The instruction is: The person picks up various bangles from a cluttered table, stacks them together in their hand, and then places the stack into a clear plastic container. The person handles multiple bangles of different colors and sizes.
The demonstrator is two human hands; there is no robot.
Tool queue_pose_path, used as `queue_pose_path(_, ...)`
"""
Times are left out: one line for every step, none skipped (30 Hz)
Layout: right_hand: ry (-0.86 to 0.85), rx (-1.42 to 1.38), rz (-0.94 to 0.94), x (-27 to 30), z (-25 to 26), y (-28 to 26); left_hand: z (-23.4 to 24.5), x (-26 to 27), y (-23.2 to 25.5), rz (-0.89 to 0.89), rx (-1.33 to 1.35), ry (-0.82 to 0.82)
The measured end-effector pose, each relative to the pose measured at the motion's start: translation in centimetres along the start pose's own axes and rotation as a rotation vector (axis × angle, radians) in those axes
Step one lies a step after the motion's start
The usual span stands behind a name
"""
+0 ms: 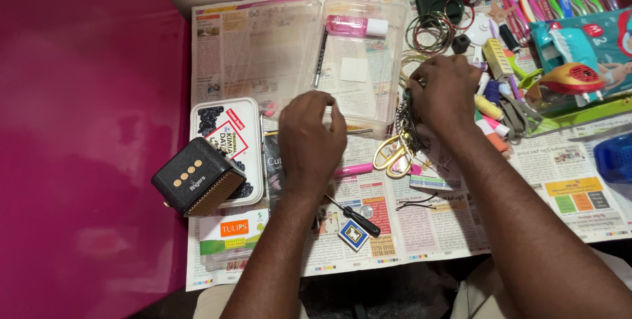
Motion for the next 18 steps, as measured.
queue_pose_path(0.051, -0.02, 0.01, -0.1, 0.8, 0.0, -0.3, 0.0, 0.4, -0.005, 0.058, -0.014)
queue_pose_path(0.093, -0.071, -0.007, -0.2, 1.7, 0.2, -0.5, 0.1, 0.7, -0.01, 0.117, -0.027)
queue_pose_path(0.136, -0.121, -0.022, -0.3, 2.8, 0.3, -0.7, 0.1, 1.0, -0.015, 0.175, -0.04)
queue_pose_path(0.178, -0.172, -0.037, -0.3, 4.0, 0.2, -1.0, 0.2, 1.2, -0.011, 0.204, -0.07)
queue_pose_path(0.153, -0.332, -0.17, -0.3, 4.3, 1.0, -1.3, 0.2, 1.3, -0.008, 0.232, -0.099)
queue_pose_path(0.124, -0.493, -0.303, 0.0, 4.2, 1.3, -1.7, 0.2, 1.5, -0.006, 0.261, -0.127)
queue_pose_path(0.089, -0.655, -0.434, 0.6, 3.9, 1.3, -2.5, 0.3, 1.1, 0.052, 0.326, -0.193)
queue_pose_path(0.074, -0.809, -0.534, 1.6, 3.8, 1.0, -3.4, 0.5, 0.9, 0.109, 0.391, -0.259)
queue_pose_path(0.056, -0.963, -0.631, 3.0, 3.5, 0.4, -4.3, 0.7, 0.6, 0.167, 0.455, -0.324)
queue_pose_path(0.036, -1.116, -0.728, 4.6, 2.9, -0.4, -5.2, 1.0, 0.6, 0.214, 0.562, -0.366)
queue_pose_path(0.056, -1.084, -0.614, 4.9, 3.7, -2.1, -6.1, 1.2, 0.7, 0.261, 0.668, -0.408)
queue_pose_path(0.074, -1.049, -0.501, 5.2, 4.4, -3.9, -7.0, 1.5, 0.8, 0.307, 0.774, -0.448)
queue_pose_path(0.09, -1.015, -0.385, 5.3, 5.0, -5.6, -7.7, 1.6, 0.9, 0.33, 0.876, -0.462)
queue_pose_path(0.05, -1.065, -0.389, 5.6, 4.4, -6.7, -8.4, 1.7, 1.1, 0.351, 0.978, -0.475)
queue_pose_path(0.001, -1.115, -0.397, 6.2, 3.6, -7.8, -9.0, 2.0, 1.0, 0.38, 1.079, -0.486)
queue_pose_path(-0.048, -1.165, -0.405, 6.5, 3.0, -8.6, -9.3, 2.2, 0.7, 0.415, 1.139, -0.468)
queue_pose_path(-0.041, -1.161, -0.304, 6.2, 3.4, -9.6, -9.6, 2.1, 0.4, 0.447, 1.198, -0.451)
queue_pose_path(-0.033, -1.157, -0.204, 5.9, 3.8, -10.5, -9.5, 2.2, 0.0, 0.477, 1.258, -0.433)
Point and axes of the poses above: each hand's wrist, its own x-axis away from the middle knuckle, its own z-axis out of the back of the hand, y = z × x, the point moved 10 cm from there along -x, towards the middle knuckle, and after that the axes turned 10 degrees about -x, right-handed, at the moved point
